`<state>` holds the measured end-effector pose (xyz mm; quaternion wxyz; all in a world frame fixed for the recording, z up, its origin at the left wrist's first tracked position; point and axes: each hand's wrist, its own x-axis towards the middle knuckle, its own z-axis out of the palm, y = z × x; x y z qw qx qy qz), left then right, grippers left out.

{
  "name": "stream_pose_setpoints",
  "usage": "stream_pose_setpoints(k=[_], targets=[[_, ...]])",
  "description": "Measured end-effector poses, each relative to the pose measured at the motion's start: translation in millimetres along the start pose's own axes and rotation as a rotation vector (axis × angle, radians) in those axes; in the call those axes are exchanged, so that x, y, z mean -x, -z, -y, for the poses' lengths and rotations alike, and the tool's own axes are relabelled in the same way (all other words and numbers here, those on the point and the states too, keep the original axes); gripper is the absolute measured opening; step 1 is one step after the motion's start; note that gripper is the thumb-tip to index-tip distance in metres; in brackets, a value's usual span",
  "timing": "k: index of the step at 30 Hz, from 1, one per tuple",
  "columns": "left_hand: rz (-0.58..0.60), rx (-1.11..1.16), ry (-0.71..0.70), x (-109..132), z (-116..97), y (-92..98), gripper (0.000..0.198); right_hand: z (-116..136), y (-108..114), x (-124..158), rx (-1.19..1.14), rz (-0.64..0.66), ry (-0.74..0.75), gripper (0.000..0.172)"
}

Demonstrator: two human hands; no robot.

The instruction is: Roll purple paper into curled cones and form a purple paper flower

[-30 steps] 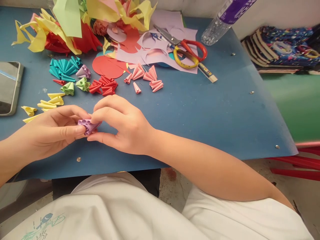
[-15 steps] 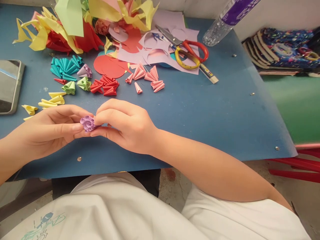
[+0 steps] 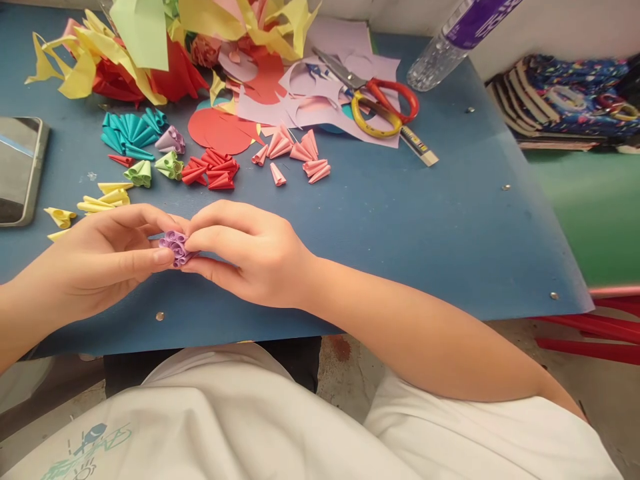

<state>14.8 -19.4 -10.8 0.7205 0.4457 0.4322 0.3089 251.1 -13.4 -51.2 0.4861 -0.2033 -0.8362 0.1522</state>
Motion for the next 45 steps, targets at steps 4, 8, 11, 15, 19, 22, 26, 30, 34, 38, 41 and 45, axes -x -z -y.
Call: stream_pose_setpoints(k=[4,8,11,15,19,22,26,30,34,38,41,45], targets=[[-0.008,-0.036,-0.020,0.7,0.1,1.7,0.021,-0.4,2.4,-1.4,-0.032,0.028,-0.019,0.005],[-0.003,-0.067,-0.004,0.2,-0.9,5.2,0.021,-0.7,5.0,-1.7,-0.025,0.052,-0.013,0.003],[0.021,-0.077,0.013,-0.6,-1.7,6.4,0.021,0.4,3.7,-0.9,0.045,0.025,0.001,0.003],[0.053,-0.072,0.017,-1.3,-2.1,4.4,0.014,1.8,0.3,0.5,0.075,0.008,-0.010,0.007],[0.046,-0.062,0.024,-1.6,-2.2,1.6,0.013,2.3,-1.3,1.1,0.064,-0.004,-0.002,0.012],[0.049,-0.047,0.047,-2.1,-2.9,1.0,0.012,2.3,-1.2,1.2,0.079,-0.017,0.011,0.016],[0.050,-0.034,0.081,-3.2,-3.4,2.1,0.013,2.6,0.1,1.2,0.090,-0.013,0.055,0.022],[0.054,-0.041,0.119,-4.9,-2.5,2.4,0.020,3.1,1.1,0.4,0.085,0.028,0.071,0.020],[0.045,-0.018,0.136,-6.3,-2.0,1.0,0.021,1.7,1.0,-0.2,0.057,0.046,0.076,0.012],[0.070,-0.070,0.146,-6.4,-3.1,1.4,0.024,1.2,1.4,0.6,0.065,0.058,0.085,0.006],[0.097,-0.103,0.169,-6.2,-3.9,3.4,0.022,3.3,3.6,0.4,0.070,0.098,0.090,0.008],[0.143,-0.142,0.183,-6.8,-3.8,6.1,0.023,7.0,6.8,-1.2,0.065,0.137,0.080,0.012]])
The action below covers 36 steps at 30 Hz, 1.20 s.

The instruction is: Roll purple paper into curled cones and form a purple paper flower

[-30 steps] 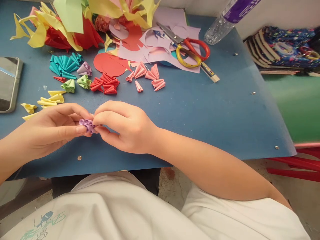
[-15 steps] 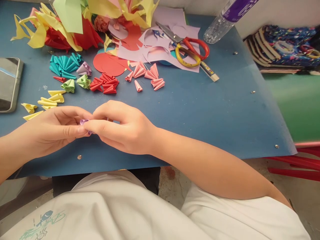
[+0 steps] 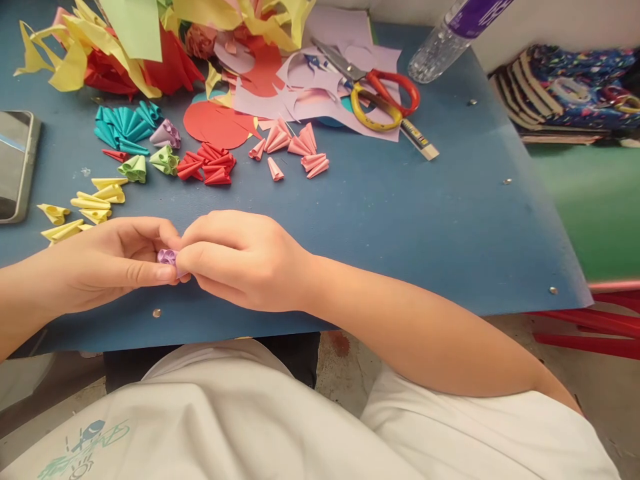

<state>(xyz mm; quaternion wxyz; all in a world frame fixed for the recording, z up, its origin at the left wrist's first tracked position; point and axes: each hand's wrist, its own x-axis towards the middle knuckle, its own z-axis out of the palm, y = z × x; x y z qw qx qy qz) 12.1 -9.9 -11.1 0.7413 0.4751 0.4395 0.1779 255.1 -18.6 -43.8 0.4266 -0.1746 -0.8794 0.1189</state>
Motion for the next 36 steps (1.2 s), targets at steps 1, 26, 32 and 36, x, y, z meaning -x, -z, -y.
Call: stream_pose_setpoints(k=[1,26,32,36], targets=[[0.020,0.000,0.002,-0.1,0.4,0.3,0.022,0.6,0.2,-0.1,-0.005,0.010,-0.007,0.013],[-0.071,-0.254,-0.146,4.7,8.2,-5.2,0.006,6.9,-8.1,-1.3,-0.307,-0.069,-0.366,0.009],[-0.195,-0.661,-0.457,7.0,11.3,-17.5,0.016,11.6,-10.9,-0.9,-0.223,-0.105,-0.437,0.012],[-0.285,-0.770,-0.480,5.6,13.1,-16.7,0.012,7.8,-13.1,-1.5,-0.463,-0.112,-0.600,0.014]])
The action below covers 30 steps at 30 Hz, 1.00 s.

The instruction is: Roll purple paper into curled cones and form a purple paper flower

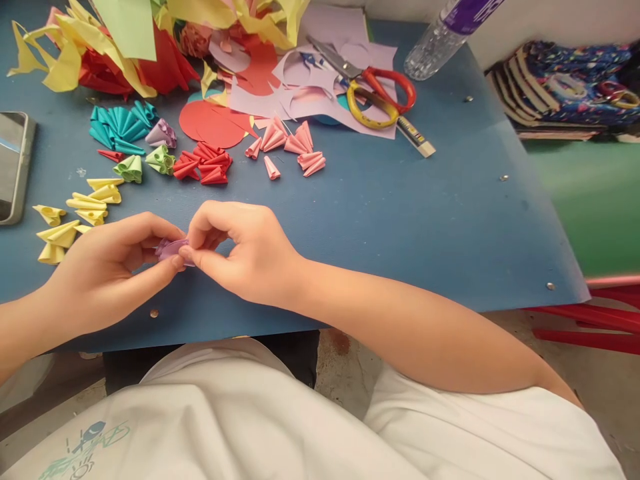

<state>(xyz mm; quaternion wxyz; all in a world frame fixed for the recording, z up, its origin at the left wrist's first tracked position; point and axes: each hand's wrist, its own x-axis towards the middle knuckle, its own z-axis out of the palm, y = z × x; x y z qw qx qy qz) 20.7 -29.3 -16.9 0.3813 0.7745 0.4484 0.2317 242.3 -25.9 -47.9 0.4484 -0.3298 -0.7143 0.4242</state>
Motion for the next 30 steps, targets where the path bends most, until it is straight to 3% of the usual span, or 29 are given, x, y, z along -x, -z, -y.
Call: stream_pose_setpoints(k=[6,10,13,18,22,27,30], targets=[[0.036,0.016,0.063,-1.3,2.3,3.3,0.013,-1.1,-2.0,-2.6,-0.326,0.008,-0.266,0.041],[0.071,0.088,0.068,-2.8,2.5,5.2,0.014,-5.2,0.4,-6.2,-0.494,0.060,-0.363,0.047],[0.059,0.100,0.069,-3.7,2.6,5.9,0.016,-5.5,1.5,-7.8,-0.496,0.088,-0.338,0.037],[0.050,0.079,0.086,-3.5,1.8,5.3,0.019,-2.5,-1.0,-4.6,-0.295,0.073,-0.246,0.011],[0.040,0.043,0.086,-2.8,0.7,5.6,0.018,-3.4,0.4,-3.7,-0.192,0.088,-0.243,0.010],[0.042,0.046,0.066,-3.4,1.5,7.5,0.016,-3.5,4.5,-5.7,-0.171,0.118,-0.120,0.007],[0.051,0.066,0.069,-3.0,1.9,7.4,0.018,-5.6,5.1,-6.3,-0.191,0.116,-0.105,0.020]])
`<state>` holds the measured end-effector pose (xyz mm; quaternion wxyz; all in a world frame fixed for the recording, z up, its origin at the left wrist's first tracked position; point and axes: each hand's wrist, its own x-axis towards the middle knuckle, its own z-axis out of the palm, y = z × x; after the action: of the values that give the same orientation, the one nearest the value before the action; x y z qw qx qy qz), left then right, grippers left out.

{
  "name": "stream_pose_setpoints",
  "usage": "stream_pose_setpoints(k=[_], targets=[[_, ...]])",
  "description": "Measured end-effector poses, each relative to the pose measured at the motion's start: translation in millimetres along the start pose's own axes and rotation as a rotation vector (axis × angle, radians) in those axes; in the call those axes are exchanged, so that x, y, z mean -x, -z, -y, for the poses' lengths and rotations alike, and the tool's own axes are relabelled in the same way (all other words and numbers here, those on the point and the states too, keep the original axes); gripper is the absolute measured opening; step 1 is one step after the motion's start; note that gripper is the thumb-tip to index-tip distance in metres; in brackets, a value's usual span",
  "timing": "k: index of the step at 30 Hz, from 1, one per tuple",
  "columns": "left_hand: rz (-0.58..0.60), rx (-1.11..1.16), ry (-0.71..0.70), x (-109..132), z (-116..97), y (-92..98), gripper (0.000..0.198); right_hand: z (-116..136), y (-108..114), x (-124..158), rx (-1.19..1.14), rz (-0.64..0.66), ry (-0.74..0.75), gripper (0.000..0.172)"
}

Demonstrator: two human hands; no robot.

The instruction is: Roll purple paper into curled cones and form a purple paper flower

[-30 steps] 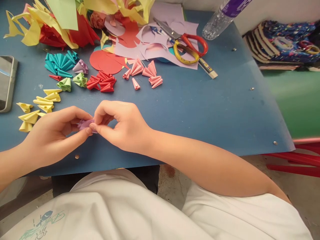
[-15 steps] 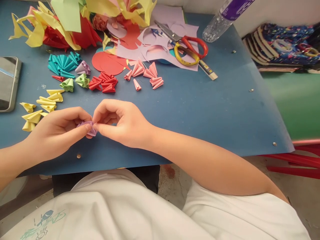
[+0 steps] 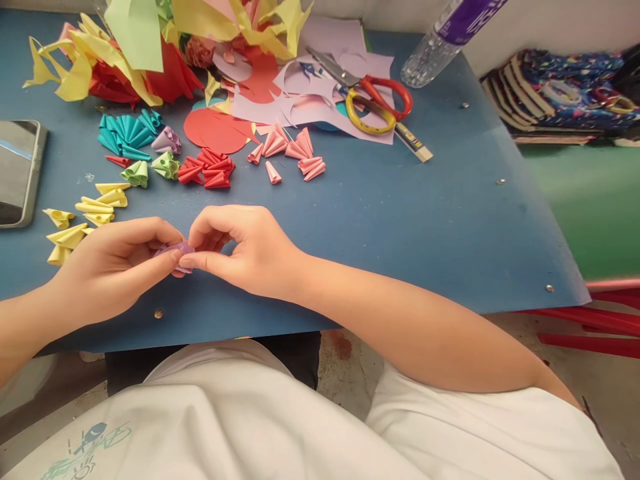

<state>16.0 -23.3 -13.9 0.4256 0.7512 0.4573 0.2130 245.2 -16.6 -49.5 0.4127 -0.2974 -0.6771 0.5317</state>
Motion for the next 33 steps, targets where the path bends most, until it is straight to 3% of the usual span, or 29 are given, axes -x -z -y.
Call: stream_pose_setpoints(k=[7,12,15,23,26,29,33], targets=[[0.001,0.222,0.086,1.4,-3.2,-0.4,0.020,-4.6,4.7,-5.5,-0.249,0.007,-0.111,0.034],[-0.024,0.168,0.095,-0.7,-4.4,-1.0,0.023,-4.7,6.6,-6.2,0.007,0.062,0.067,0.012],[-0.015,0.130,0.095,0.6,-4.5,-1.9,0.023,-4.3,5.3,-4.1,0.097,0.034,0.135,0.022],[-0.015,0.111,0.030,2.0,-1.1,-0.3,0.021,0.3,0.6,-1.4,-0.051,-0.039,-0.050,0.036],[-0.045,0.056,-0.004,0.7,-1.1,-0.4,0.022,1.8,-0.5,-0.8,-0.077,-0.049,-0.081,0.025],[-0.055,-0.002,-0.019,0.5,-1.9,-0.3,0.022,1.7,-0.9,-0.2,-0.015,-0.026,-0.014,0.007],[-0.056,-0.025,-0.014,0.9,-3.0,1.3,0.020,1.2,-1.1,0.2,0.059,-0.034,0.092,0.010]])
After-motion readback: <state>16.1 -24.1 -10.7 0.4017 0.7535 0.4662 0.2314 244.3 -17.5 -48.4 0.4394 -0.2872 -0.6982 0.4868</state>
